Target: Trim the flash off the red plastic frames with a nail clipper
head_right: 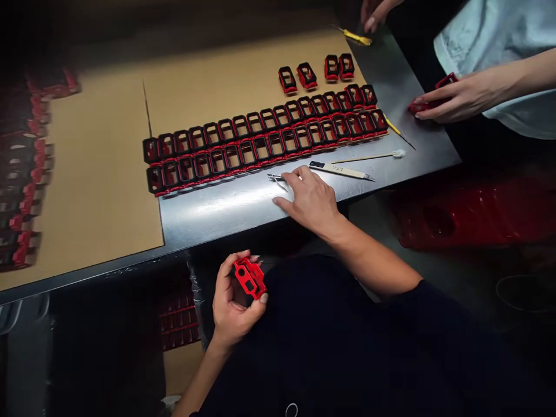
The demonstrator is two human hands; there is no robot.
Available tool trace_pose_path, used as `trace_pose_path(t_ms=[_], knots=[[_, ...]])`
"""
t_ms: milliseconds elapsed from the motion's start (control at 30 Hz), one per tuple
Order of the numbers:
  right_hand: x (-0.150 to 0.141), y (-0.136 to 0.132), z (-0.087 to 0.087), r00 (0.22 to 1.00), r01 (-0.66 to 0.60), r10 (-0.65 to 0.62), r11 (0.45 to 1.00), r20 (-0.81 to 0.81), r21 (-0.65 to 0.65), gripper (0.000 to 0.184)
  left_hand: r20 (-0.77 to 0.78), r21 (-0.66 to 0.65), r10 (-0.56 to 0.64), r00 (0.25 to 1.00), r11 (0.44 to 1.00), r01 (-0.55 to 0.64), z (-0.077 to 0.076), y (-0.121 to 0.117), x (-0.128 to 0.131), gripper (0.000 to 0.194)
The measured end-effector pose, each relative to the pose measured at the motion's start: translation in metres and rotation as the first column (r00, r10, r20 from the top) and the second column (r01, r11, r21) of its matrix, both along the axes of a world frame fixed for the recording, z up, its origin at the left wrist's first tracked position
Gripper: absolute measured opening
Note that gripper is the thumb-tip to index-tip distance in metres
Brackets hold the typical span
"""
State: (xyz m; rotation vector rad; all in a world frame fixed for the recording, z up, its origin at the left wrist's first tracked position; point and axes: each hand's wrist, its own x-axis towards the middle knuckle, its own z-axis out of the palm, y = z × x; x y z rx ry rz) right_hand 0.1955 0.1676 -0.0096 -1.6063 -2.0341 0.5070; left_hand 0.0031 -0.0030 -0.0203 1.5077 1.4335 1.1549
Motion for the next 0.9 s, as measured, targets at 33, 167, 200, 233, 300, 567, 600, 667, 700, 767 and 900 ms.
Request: trace_pose_path(t_ms=[33, 167, 200, 233, 300, 567, 600, 667, 700, 767, 900], knots=[[0.001, 0.006, -0.006, 0.998, 0.008, -0.009, 1.0, 0.062, 0.011, 0.03, 0.012, 0.001, -0.002, 1.0, 1.0, 0.002, 0.0, -0.001, 0.0, 0.074], [0.005, 0.006, -0.024, 0.998, 0.019, -0.024, 0.994, 0.05, 0.109, 0.017, -0.001, -0.009, -0.003, 1.0, 1.0, 0.003, -0.001, -0.001, 0.001, 0.075], [0.006, 0.003, -0.025, 0.999, 0.011, -0.015, 0.991, 0.033, 0.135, 0.02, -0.013, -0.007, -0.008, 1.0, 1.0, 0.008, -0.001, -0.001, 0.001, 0.076], [0.005, 0.001, -0.025, 1.0, 0.005, -0.008, 0.989, 0.016, 0.151, 0.026, -0.03, 0.002, -0.016, 0.999, 1.0, 0.016, -0.001, 0.0, 0.001, 0.077], [0.002, 0.0, -0.023, 1.0, 0.022, -0.019, 0.988, -0.017, 0.156, 0.034, -0.07, 0.035, -0.037, 0.997, 0.999, 0.04, -0.001, 0.002, 0.002, 0.079], [-0.01, 0.001, -0.027, 0.998, 0.023, -0.013, 0.984, -0.055, 0.175, 0.02, -0.125, 0.04, -0.021, 0.992, 0.999, 0.026, 0.0, 0.003, 0.002, 0.078], [-0.008, -0.001, -0.03, 0.998, -0.014, 0.025, 0.978, -0.05, 0.208, 0.019, -0.131, 0.038, -0.011, 0.991, 0.999, 0.017, 0.0, 0.003, 0.002, 0.077], [-0.001, -0.004, -0.033, 0.995, -0.074, 0.088, 0.966, -0.049, 0.249, 0.021, -0.142, 0.035, 0.009, 0.99, 0.999, -0.004, 0.0, 0.003, 0.001, 0.076], [0.002, -0.004, -0.034, 0.993, -0.09, 0.105, 0.965, -0.05, 0.248, 0.024, -0.147, 0.032, 0.019, 0.989, 0.999, -0.014, -0.001, 0.003, 0.001, 0.075], [0.006, -0.002, -0.033, 0.991, -0.117, 0.127, 0.971, -0.041, 0.207, 0.036, -0.158, 0.023, 0.029, 0.987, 0.999, -0.026, -0.002, 0.002, 0.0, 0.074], [0.008, 0.007, -0.024, 0.987, -0.161, 0.162, 0.983, 0.001, 0.084, 0.033, 0.046, -0.057, -0.01, 0.999, 0.998, 0.013, -0.002, -0.001, -0.002, 0.074]])
